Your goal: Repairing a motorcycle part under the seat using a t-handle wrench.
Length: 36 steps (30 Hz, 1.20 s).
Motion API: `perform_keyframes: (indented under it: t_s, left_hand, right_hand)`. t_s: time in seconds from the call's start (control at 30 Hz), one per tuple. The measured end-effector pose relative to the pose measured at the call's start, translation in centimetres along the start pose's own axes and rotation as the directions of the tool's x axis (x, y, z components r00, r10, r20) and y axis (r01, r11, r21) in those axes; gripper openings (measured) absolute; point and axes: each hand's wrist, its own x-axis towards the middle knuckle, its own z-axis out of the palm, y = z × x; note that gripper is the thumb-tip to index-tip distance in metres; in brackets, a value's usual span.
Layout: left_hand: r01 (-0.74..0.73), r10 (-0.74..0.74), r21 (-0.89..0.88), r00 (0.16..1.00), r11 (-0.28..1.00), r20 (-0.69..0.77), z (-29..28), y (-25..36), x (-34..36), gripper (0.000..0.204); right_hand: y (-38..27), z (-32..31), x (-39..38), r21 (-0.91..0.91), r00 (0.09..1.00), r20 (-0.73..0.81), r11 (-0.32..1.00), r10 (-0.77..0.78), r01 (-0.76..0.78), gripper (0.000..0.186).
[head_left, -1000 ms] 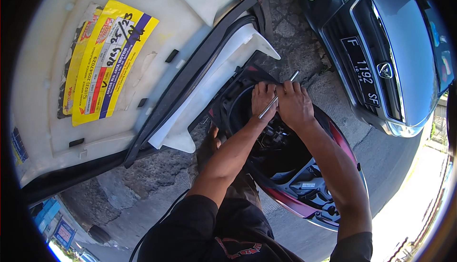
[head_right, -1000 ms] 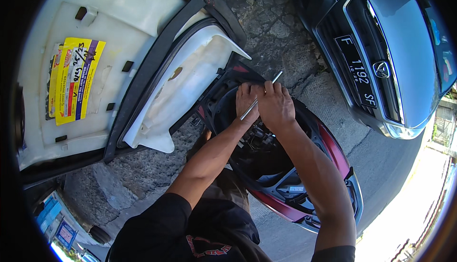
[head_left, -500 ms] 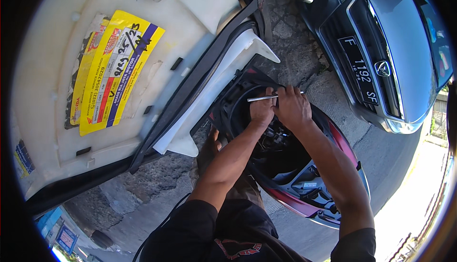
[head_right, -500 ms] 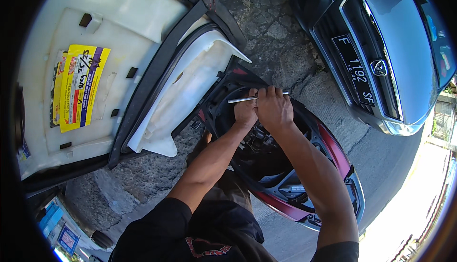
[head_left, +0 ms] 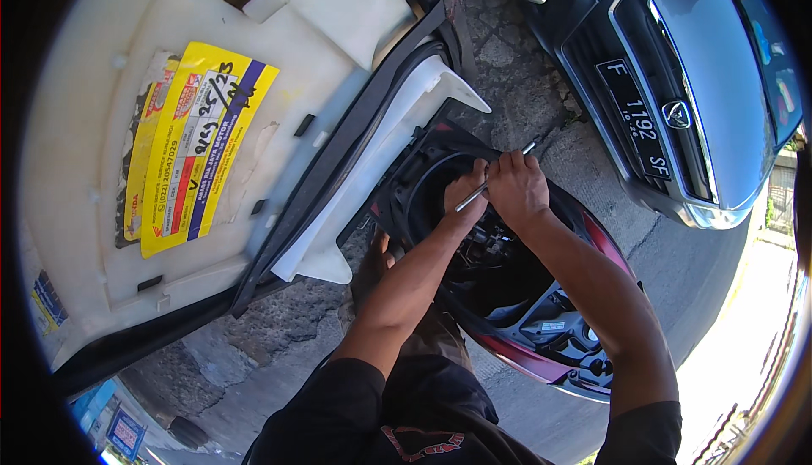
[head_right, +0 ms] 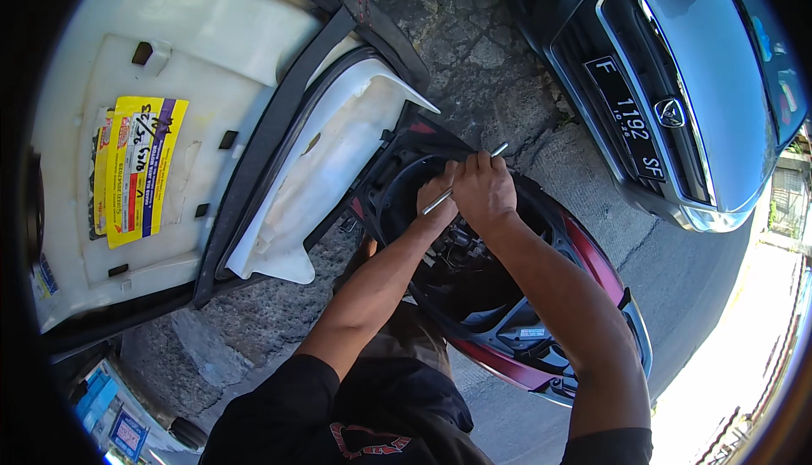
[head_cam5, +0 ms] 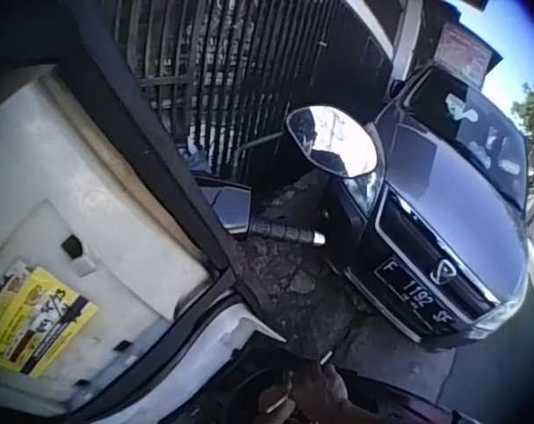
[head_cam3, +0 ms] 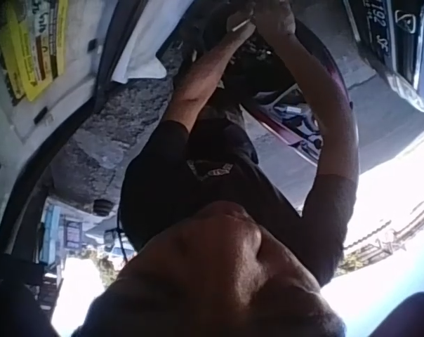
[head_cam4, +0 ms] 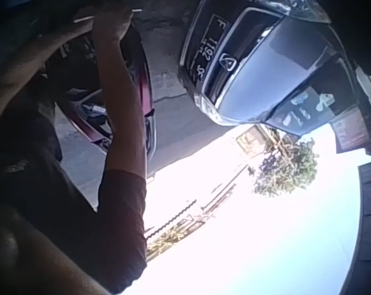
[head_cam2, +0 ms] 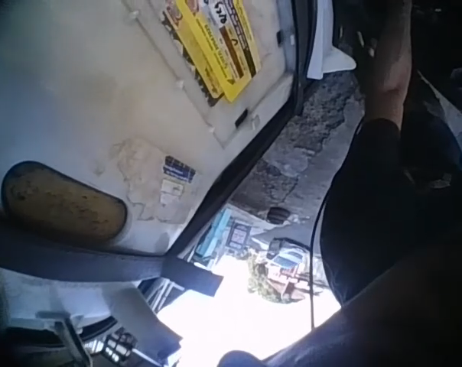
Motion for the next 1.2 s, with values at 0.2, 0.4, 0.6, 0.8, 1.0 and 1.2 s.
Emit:
perform_keyframes:
  t_s: [0.2, 0.4, 0.6, 0.8, 1.0, 1.2]
  left_hand:
    - [0.051, -0.037, -0.132, 0.993, 0.99, 0.108, 1.1, 1.6, 0.7, 0.014]
    - [0.035, -0.035, 0.024, 0.999, 0.999, 0.032, 0.4, -0.6, 0.0, 0.016]
    - [0.002, 0.0, -0.022, 0.996, 1.0, 0.091, 1.6, 2.3, 0.4, 0.023]
    - [0.06, -0.059, -0.003, 0.995, 0.998, 0.077, 0.2, 0.5, 0.4, 0.026]
    - [0.078, -0.116, 0.205, 0.977, 0.976, 0.181, 1.8, -2.1, 0.3, 0.032]
    - [0.093, -0.1, 0.07, 0.989, 0.993, 0.11, 0.9, -0.1, 0.1, 0.028]
  right_hand:
    - [1.3, 1.7, -1.1, 0.224, 0.856, 0.172, 0.827, 0.487, -0.515, 0.041]
    - [-0.7, -0.2, -1.4, 0.258, 0.951, -0.053, 0.924, 0.304, -0.281, 0.046]
    - [1.3, 2.3, -1.2, 0.484, 0.448, 0.556, 0.164, 0.7, -0.859, 0.045]
    - [0.4, 0.7, -2.0, 0.246, 0.891, 0.046, 0.86, 0.451, -0.448, 0.031]
    - [-1.1, 2.9, -0.2, 0.332, 0.84, 0.286, 0.775, 0.461, -0.538, 0.043]
    - [-0.4, 0.7, -0.3, 0.326, 0.181, 0.923, -0.442, 0.339, -0.836, 0.047]
